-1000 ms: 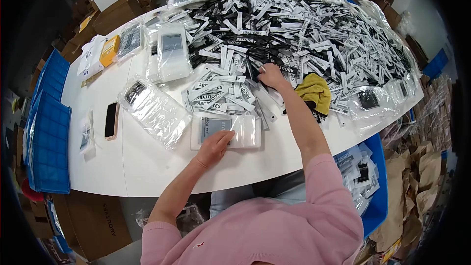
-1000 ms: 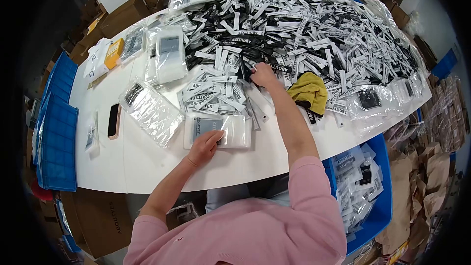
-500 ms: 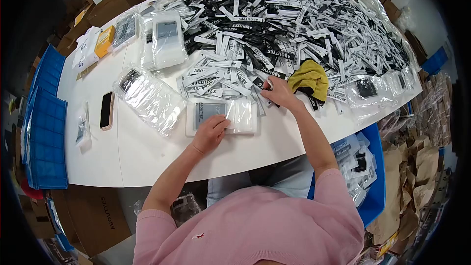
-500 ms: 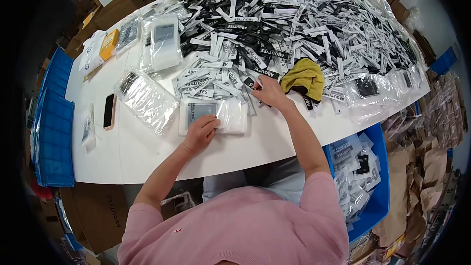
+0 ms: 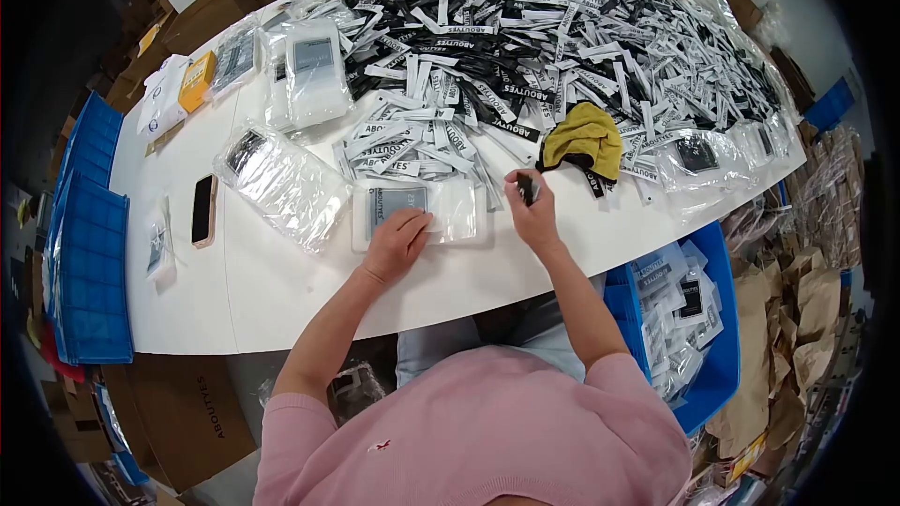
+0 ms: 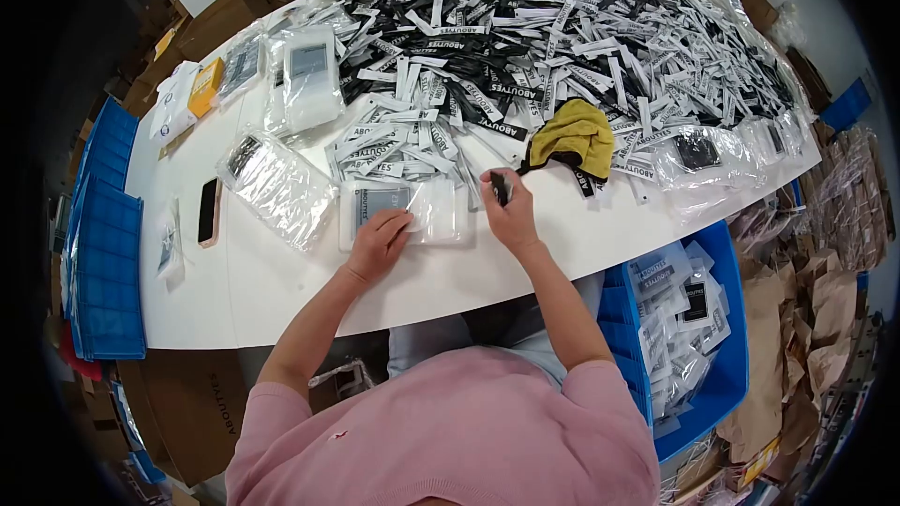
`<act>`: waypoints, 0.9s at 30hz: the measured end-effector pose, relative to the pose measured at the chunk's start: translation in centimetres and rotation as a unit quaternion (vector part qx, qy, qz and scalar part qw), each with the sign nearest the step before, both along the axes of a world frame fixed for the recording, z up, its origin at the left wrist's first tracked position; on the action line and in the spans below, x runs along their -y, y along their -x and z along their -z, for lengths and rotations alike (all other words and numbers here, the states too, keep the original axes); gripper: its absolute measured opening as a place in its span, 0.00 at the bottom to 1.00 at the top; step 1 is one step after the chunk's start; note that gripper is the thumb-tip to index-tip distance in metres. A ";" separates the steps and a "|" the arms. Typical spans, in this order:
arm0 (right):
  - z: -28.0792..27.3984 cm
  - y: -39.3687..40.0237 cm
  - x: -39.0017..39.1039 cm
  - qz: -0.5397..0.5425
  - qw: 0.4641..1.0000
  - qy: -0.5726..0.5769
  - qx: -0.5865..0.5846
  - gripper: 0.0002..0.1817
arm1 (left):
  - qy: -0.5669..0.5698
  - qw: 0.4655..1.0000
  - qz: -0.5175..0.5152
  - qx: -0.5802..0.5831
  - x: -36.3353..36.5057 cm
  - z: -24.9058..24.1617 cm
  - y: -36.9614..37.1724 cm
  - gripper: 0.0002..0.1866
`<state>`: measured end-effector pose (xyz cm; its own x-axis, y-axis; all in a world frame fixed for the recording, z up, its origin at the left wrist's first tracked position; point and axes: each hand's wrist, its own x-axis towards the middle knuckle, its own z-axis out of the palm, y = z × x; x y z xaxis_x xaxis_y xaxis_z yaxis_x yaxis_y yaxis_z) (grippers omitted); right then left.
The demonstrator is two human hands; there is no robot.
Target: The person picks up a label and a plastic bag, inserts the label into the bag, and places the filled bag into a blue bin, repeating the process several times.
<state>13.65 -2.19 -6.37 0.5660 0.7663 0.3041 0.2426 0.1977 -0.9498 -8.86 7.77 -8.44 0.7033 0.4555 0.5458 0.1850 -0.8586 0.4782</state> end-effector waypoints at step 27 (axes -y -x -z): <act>-5.2 2.9 3.0 -0.148 0.981 0.122 0.000 0.10 | 0.242 0.966 0.055 0.071 5.4 -7.7 -3.5 0.21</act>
